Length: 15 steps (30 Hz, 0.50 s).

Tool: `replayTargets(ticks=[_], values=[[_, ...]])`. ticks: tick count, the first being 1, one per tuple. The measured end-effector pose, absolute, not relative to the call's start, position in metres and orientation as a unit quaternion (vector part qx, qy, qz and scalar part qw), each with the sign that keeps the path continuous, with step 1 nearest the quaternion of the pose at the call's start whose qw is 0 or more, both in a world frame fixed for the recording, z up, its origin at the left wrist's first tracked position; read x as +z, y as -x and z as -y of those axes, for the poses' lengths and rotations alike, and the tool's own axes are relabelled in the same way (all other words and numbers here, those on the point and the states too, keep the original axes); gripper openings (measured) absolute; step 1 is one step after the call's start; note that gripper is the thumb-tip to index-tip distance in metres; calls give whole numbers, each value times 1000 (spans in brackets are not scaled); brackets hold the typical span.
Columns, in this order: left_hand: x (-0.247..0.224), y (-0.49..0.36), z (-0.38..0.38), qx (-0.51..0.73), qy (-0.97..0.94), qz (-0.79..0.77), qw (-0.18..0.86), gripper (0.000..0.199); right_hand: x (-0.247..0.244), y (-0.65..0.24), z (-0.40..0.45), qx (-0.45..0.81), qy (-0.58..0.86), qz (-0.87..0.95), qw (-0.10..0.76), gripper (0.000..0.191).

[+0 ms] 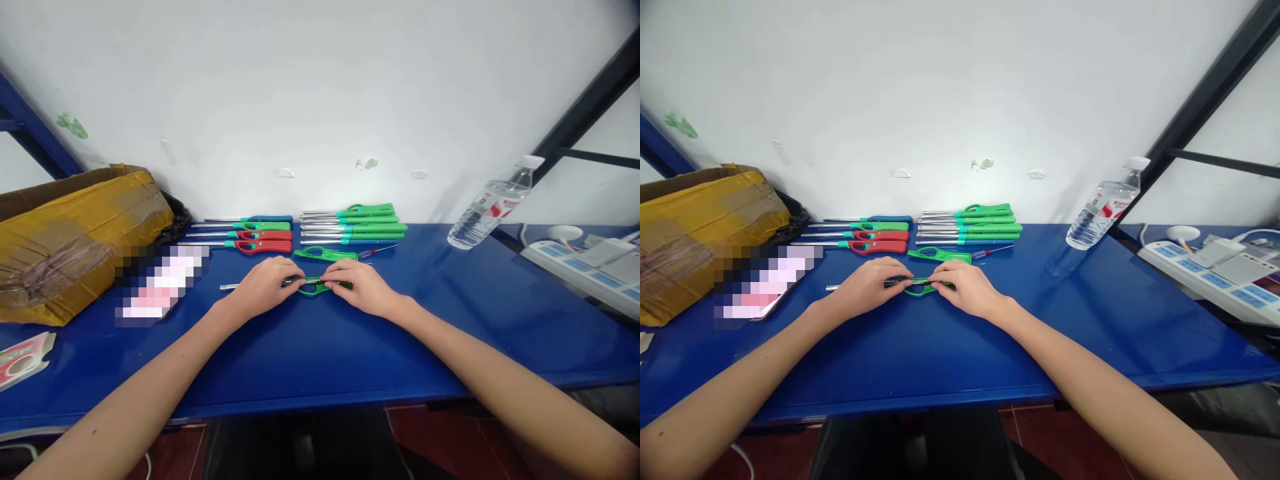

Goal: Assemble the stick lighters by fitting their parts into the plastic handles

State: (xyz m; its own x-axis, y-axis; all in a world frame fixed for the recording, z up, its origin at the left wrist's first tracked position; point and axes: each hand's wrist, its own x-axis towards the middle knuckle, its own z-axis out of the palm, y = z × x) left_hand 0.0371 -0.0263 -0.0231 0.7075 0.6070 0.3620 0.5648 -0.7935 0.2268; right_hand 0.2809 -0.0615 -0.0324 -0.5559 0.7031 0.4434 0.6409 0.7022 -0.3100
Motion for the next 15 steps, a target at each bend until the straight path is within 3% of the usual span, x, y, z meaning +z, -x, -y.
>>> replayTargets(ticks=[8, 15], values=[[-11, -4, 2, 323, -847, -422, -12, 30, -29, -280, 64, 56, 386, 872, 295, 23], [-18, 13, -11, 218, -883, -416, 23, 33, -29, -282, 63, 45, 384, 877, 286, 22]])
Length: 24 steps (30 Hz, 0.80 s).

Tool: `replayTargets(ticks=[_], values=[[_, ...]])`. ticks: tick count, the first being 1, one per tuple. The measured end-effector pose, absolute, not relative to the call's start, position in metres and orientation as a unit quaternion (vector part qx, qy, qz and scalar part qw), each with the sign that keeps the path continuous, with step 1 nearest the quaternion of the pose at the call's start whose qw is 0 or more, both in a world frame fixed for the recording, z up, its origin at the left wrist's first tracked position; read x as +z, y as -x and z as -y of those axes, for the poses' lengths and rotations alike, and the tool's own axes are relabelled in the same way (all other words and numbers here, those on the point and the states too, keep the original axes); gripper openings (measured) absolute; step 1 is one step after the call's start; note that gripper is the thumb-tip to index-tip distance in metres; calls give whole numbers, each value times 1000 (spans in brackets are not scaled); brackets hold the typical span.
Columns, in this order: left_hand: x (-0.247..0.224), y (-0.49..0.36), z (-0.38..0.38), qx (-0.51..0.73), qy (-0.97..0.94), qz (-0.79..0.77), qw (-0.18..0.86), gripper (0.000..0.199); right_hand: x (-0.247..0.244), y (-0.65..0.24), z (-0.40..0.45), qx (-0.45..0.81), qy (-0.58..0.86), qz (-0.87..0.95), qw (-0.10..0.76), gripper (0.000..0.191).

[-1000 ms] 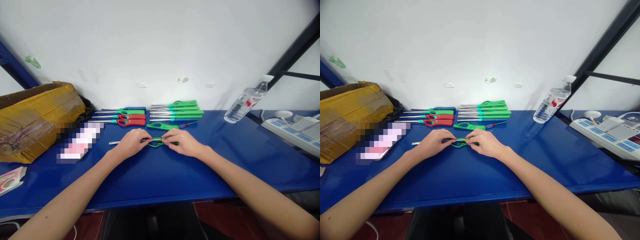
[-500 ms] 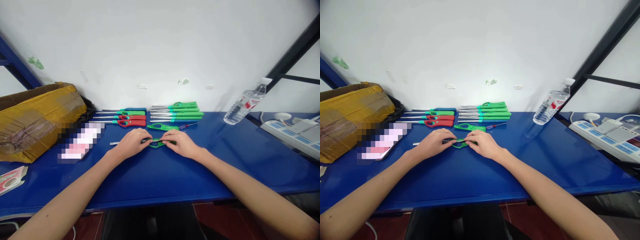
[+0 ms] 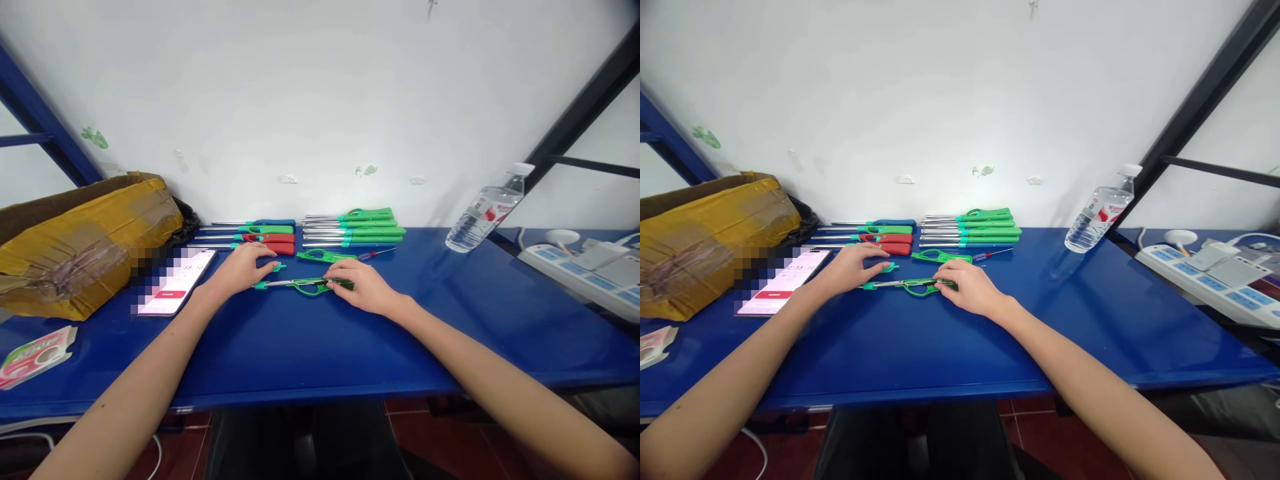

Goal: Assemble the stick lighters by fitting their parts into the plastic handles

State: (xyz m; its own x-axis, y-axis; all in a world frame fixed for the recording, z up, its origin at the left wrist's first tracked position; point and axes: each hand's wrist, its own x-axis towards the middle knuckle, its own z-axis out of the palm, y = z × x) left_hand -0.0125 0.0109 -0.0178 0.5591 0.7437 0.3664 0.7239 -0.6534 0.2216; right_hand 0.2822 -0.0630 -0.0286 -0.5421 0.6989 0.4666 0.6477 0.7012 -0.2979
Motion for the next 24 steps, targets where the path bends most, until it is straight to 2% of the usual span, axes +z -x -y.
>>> replayTargets(ticks=[5, 12, 20, 24], values=[[-26, 10, -14, 197, -897, -389, 65, 33, -30, -283, 62, 40, 376, 880, 289, 21], [-28, 6, -16, 199, -898, -388, 60, 31, -29, -284, 62, 46, 378, 880, 284, 20], [-28, -2, -11, 230, -889, -391, 59, 35, -29, -283, 62, 48, 376, 882, 280, 19], [-19, -11, -1, 283, -865, -408, 70, 34, -29, -282, 62, 40, 380, 878, 289, 23]])
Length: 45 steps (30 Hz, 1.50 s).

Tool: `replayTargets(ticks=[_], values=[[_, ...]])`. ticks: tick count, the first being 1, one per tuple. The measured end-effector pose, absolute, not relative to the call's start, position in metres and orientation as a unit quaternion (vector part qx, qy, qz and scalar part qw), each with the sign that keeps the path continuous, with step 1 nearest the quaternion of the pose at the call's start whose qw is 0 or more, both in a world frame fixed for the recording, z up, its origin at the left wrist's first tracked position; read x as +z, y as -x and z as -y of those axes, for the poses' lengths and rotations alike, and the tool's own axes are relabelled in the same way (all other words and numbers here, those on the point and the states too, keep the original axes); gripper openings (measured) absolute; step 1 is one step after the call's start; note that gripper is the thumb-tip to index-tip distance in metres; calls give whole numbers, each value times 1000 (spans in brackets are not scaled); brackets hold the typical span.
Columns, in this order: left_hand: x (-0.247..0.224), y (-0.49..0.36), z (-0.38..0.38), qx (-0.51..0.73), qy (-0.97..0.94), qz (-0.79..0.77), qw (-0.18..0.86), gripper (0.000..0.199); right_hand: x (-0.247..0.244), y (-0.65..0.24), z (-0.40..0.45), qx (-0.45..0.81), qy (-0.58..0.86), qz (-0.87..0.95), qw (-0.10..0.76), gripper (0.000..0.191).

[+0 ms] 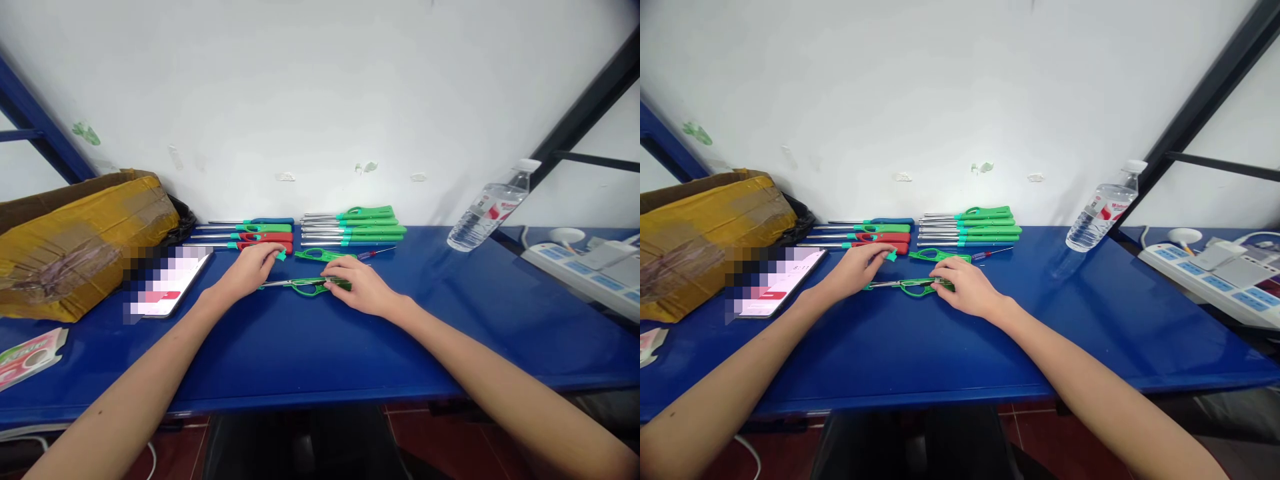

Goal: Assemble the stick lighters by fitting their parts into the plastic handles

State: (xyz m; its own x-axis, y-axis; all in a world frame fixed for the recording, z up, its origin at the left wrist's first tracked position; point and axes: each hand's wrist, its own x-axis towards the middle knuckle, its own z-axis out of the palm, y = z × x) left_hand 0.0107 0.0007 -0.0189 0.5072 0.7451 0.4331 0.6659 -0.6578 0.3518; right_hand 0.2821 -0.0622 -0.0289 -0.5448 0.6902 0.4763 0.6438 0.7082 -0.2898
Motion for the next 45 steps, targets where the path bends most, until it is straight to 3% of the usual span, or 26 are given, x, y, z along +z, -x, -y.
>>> replayTargets(ticks=[5, 13, 24, 28, 34, 41, 45], values=[[-7, -35, 24, 323, -855, -373, 158, 36, -25, -277, 66, 27, 374, 858, 350, 37], [-7, -62, 46, 315, -853, -326, 257, 41, -24, -269, 68, -50, 354, 825, 439, 21], [-9, -59, 47, 305, -855, -322, 268, 40, -24, -267, 67, -29, 330, 834, 442, 10], [-7, -59, 47, 316, -870, -310, 216, 40, -25, -269, 66, -24, 339, 828, 446, 9], [-12, -51, 38, 321, -900, -262, 138, 23, -25, -273, 63, 0, 344, 847, 405, 14], [-16, -34, 32, 243, -918, -305, 67, 30, -21, -280, 63, 45, 396, 874, 280, 22], [-16, -33, 33, 222, -925, -303, 60, 29, -25, -279, 62, 41, 389, 884, 257, 22]])
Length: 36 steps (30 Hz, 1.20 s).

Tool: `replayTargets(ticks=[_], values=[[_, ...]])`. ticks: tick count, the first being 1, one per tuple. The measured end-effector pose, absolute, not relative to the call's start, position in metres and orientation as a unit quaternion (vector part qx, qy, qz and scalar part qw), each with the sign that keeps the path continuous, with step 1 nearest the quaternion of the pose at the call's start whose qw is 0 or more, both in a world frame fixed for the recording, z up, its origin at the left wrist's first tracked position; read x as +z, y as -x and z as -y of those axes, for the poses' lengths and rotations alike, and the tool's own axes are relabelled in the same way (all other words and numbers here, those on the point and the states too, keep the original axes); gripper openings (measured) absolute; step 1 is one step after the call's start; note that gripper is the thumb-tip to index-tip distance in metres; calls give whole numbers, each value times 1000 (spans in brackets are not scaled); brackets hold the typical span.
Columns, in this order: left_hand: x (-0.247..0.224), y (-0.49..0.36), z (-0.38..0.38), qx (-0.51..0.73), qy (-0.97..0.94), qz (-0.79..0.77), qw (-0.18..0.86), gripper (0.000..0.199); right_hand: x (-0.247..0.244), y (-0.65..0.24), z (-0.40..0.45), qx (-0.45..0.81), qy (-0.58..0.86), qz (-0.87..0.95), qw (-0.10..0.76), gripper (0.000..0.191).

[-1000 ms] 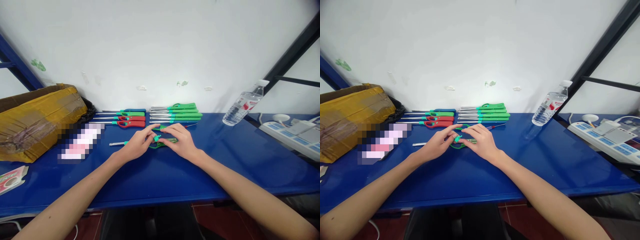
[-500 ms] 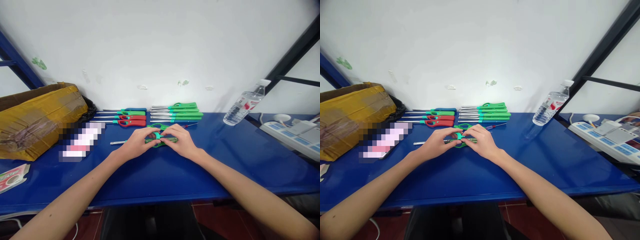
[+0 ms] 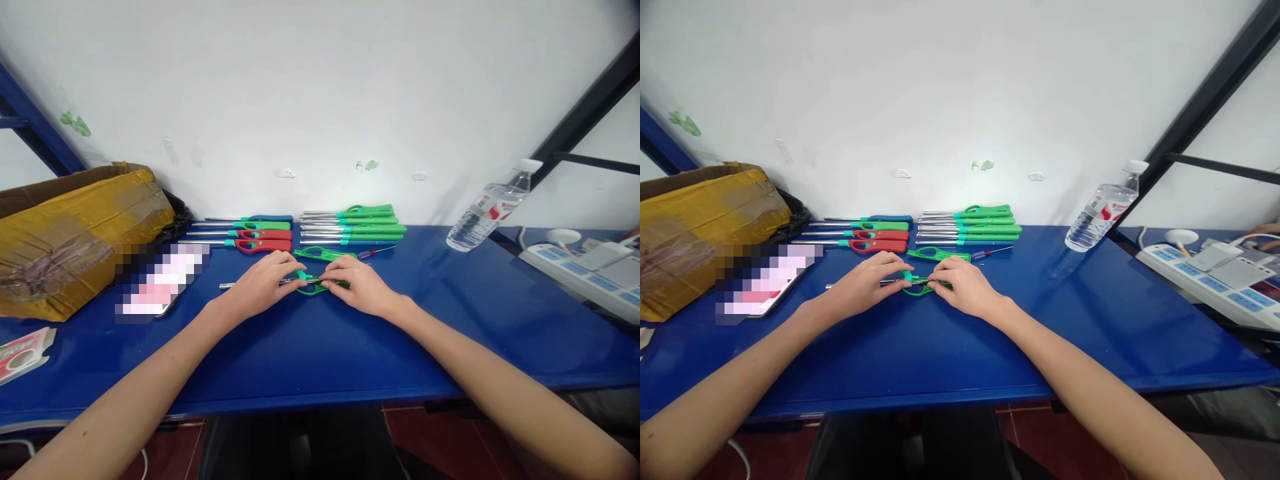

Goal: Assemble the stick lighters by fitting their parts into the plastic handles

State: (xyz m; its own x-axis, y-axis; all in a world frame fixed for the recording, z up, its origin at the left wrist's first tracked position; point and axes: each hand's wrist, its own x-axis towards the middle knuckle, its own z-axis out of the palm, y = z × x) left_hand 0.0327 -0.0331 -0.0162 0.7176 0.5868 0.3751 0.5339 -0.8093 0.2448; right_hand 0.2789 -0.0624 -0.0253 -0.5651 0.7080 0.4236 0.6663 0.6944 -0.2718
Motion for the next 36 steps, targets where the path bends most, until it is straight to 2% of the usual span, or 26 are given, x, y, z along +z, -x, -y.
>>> replayTargets(ticks=[13, 25, 36], values=[[-17, -40, 38, 204, -930, -298, 65, 20, -23, -278, 64, 51, 381, 889, 247, 17], [-19, -39, 36, 220, -926, -304, 47, 23, -23, -275, 64, 28, 378, 878, 293, 19], [-16, -34, 34, 237, -920, -308, 54, 22, -25, -275, 65, 71, 384, 871, 300, 17]])
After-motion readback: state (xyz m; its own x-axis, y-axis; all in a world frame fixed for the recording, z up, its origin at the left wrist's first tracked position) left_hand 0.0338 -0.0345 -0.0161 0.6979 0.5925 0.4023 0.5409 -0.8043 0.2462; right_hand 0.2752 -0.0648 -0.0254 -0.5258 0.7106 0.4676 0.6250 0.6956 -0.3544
